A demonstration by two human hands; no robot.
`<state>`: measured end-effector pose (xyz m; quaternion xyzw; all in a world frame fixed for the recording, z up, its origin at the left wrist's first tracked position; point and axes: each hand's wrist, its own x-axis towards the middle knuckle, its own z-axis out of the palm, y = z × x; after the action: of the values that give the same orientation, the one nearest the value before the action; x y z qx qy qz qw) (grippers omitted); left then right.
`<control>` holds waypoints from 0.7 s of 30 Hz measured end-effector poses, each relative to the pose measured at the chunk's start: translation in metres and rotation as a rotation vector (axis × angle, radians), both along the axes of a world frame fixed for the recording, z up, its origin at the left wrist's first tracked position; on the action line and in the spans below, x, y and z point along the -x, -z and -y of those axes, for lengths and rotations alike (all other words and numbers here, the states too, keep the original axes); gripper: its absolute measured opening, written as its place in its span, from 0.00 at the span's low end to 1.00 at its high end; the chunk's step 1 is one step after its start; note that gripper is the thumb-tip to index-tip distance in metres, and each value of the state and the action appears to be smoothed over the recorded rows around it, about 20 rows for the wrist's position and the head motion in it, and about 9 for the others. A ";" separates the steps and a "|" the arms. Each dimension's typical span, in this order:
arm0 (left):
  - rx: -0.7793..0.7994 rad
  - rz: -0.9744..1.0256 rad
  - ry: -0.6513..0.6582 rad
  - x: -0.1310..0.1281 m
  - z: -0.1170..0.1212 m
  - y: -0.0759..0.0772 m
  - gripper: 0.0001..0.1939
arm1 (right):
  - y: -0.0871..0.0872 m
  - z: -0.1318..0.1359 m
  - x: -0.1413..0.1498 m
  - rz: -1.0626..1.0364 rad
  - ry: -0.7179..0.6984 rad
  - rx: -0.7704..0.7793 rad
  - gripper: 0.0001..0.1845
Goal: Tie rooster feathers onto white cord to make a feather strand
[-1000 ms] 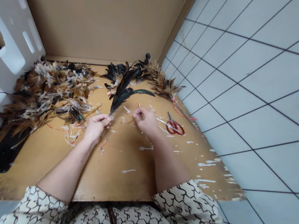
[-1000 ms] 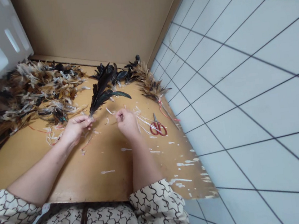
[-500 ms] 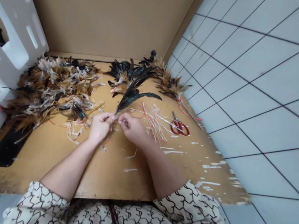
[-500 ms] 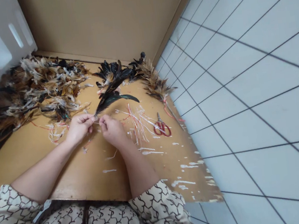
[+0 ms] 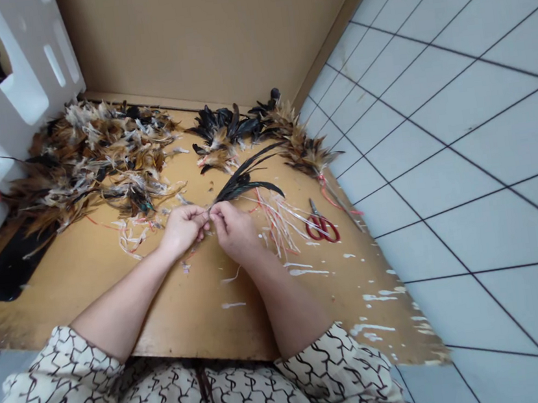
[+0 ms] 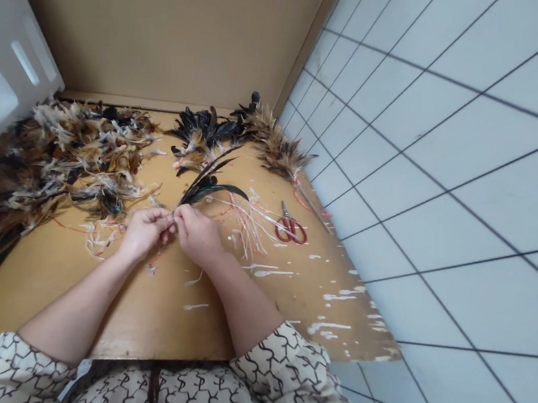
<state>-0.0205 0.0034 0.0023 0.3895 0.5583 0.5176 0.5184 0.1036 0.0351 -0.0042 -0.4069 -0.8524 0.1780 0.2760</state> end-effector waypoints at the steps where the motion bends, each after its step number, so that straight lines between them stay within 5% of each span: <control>1: -0.002 -0.014 0.008 0.000 0.000 0.001 0.12 | 0.000 0.000 0.000 -0.005 0.000 0.008 0.09; 7: -0.040 -0.108 0.046 0.003 0.000 0.003 0.12 | -0.001 -0.002 -0.001 -0.067 0.009 0.106 0.07; 13: -0.152 -0.316 -0.074 0.010 -0.004 0.011 0.09 | -0.008 -0.007 -0.006 -0.057 -0.013 0.249 0.07; 21: -0.229 -0.518 -0.083 0.010 -0.005 0.012 0.08 | -0.024 -0.008 -0.019 0.097 -0.110 0.233 0.10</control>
<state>-0.0306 0.0079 -0.0092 0.5417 0.6254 0.4813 0.2894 0.1222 0.0427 0.0197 -0.3972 -0.8592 0.2708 0.1751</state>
